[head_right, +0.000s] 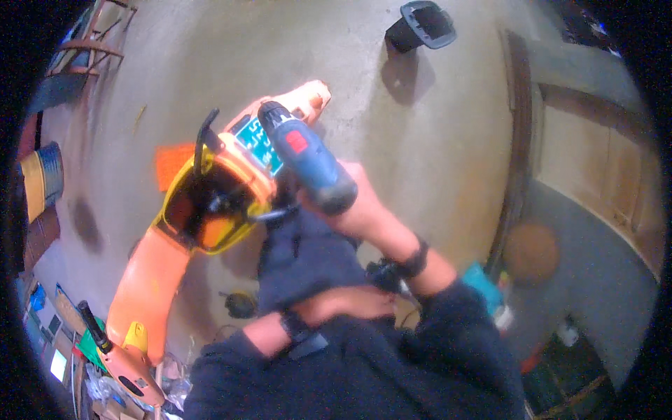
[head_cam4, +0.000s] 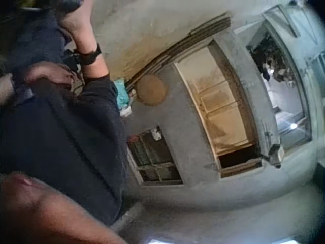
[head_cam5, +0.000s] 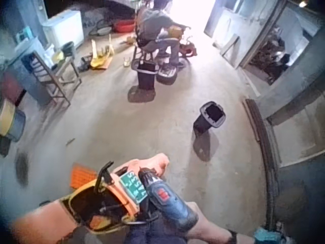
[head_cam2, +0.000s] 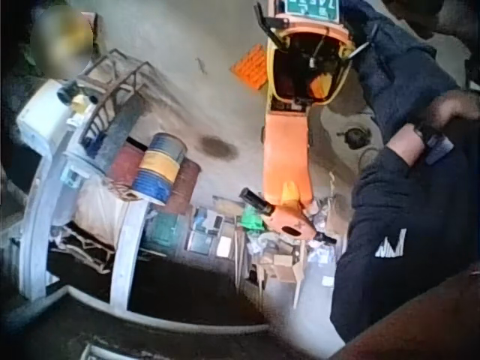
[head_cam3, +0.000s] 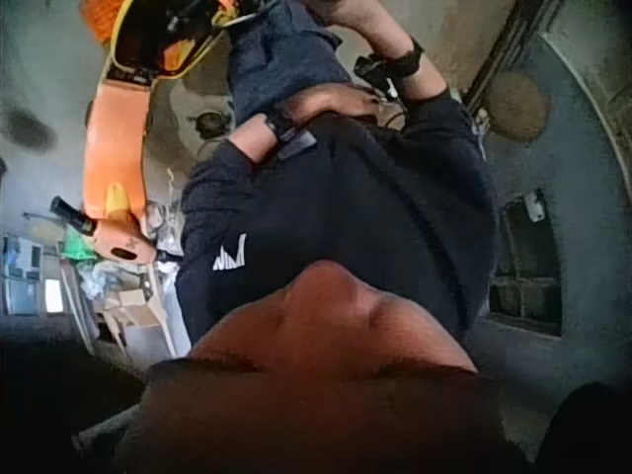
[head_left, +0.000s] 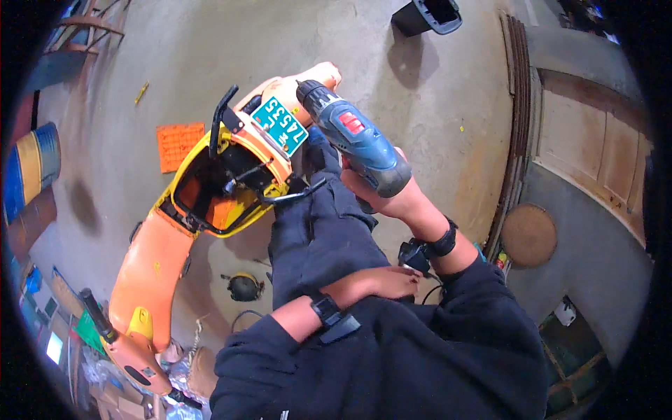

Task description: Repairing or adjusting parts of a motorcycle using a power drill and hands.

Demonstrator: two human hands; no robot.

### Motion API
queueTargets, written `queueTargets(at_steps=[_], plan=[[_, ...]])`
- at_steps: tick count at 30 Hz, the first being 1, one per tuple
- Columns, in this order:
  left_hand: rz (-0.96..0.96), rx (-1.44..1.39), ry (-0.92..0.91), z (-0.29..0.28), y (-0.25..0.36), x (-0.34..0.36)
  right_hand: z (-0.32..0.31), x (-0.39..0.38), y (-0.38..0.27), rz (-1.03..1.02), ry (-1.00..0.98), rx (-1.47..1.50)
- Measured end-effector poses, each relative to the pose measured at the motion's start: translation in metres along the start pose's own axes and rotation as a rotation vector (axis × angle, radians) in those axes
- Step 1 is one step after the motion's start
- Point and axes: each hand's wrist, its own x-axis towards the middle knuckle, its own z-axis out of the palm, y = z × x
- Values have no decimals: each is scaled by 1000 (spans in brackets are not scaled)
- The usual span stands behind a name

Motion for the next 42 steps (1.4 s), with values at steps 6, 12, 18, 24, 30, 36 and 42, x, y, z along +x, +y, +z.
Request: queueTargets(at_steps=[6,12,18,24,30,36,42], plan=[[-193,-18,-141,-64,100,-44,-53,18,-25,-47,-210,-251],[34,-304,9,-44,167,-97,-140,12,-87,-195,-233,-476],[88,-366,-80,-44,189,-118,-193,-41,-128,-7,-134,-542],[-5,-239,-189,-55,194,-123,-208,-80,-136,-44,-137,-662],[-96,-285,-122,-57,182,-114,-199,-86,-137,-165,-138,-820],[17,58,241,-48,201,-63,-143,-54,-103,-276,64,-342],[69,279,-24,-2,122,-35,-111,-14,-74,-150,38,-369]])
